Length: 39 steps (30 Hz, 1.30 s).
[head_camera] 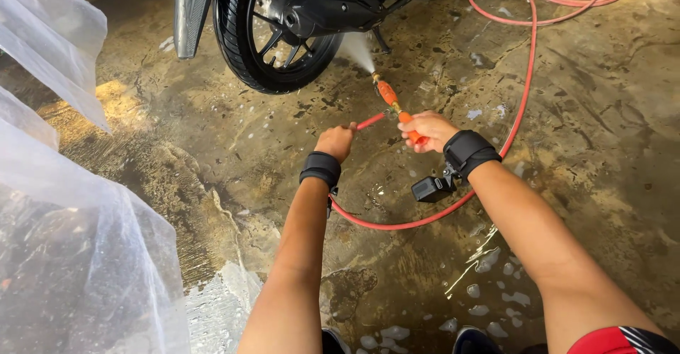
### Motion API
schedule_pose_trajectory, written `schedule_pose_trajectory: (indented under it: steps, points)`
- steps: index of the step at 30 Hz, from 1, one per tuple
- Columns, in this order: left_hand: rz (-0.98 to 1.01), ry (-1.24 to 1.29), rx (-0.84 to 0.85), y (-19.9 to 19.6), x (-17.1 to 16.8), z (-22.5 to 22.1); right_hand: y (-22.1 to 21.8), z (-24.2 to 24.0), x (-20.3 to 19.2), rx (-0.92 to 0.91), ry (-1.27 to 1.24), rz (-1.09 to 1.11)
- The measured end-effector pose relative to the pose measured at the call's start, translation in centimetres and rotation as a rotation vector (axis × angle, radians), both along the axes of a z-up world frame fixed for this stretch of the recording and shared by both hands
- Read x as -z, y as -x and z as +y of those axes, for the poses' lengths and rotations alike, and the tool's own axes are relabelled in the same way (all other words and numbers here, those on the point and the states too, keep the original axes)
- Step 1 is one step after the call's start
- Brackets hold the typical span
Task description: The person uses a high-pressure water hose to clean a black motorcycle. They spray water on the wheels, engine, seat, and body panels, moving around the vehicle to ensure all sides are rinsed.
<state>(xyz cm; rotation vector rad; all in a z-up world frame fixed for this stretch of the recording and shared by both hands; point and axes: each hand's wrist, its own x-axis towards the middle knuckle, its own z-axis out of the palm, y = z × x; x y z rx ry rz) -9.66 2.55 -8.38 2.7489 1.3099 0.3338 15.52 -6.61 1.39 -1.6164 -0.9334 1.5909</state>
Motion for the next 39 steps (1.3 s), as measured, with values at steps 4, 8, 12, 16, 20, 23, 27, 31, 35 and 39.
schedule_pose_trajectory:
  steps: [4,8,12,16,20,23,27,31,35,39]
  points:
    - [0.004,0.012,-0.02,-2.2,0.1,0.2,-1.0,1.1,3.2,0.165,-0.147,-0.126]
    - [-0.029,-0.046,-0.005,-1.9,0.1,-0.7,-0.1,-0.9,3.0,0.208,-0.228,-0.003]
    - [-0.045,-0.031,-0.008,-1.6,-0.6,-1.2,0.8,-2.3,0.4,0.356,-0.091,0.434]
    - [-0.058,-0.046,0.005,-0.7,-0.8,-1.3,-1.6,-0.4,3.4,0.085,-0.159,0.731]
    - [-0.06,-0.012,0.0,0.6,-1.2,-1.2,0.1,-1.0,0.8,0.073,-0.174,0.606]
    - [-0.074,-0.01,-0.008,2.0,-1.6,-1.8,2.1,-1.4,-0.8,0.068,-0.168,0.534]
    - [-0.057,0.11,-0.062,4.1,-4.0,-2.8,5.0,-1.7,-2.8,0.022,-0.224,0.447]
    - [-0.083,0.091,-0.049,6.2,-4.1,-2.6,7.8,-2.4,-5.1,-0.01,-0.237,0.365]
    - [-0.067,0.104,-0.073,7.6,-4.1,-2.8,9.3,-2.6,-5.7,-0.092,-0.261,0.292]
    - [-0.057,0.113,-0.089,7.4,-4.1,-2.6,9.4,-2.6,-5.3,-0.091,-0.26,0.306]
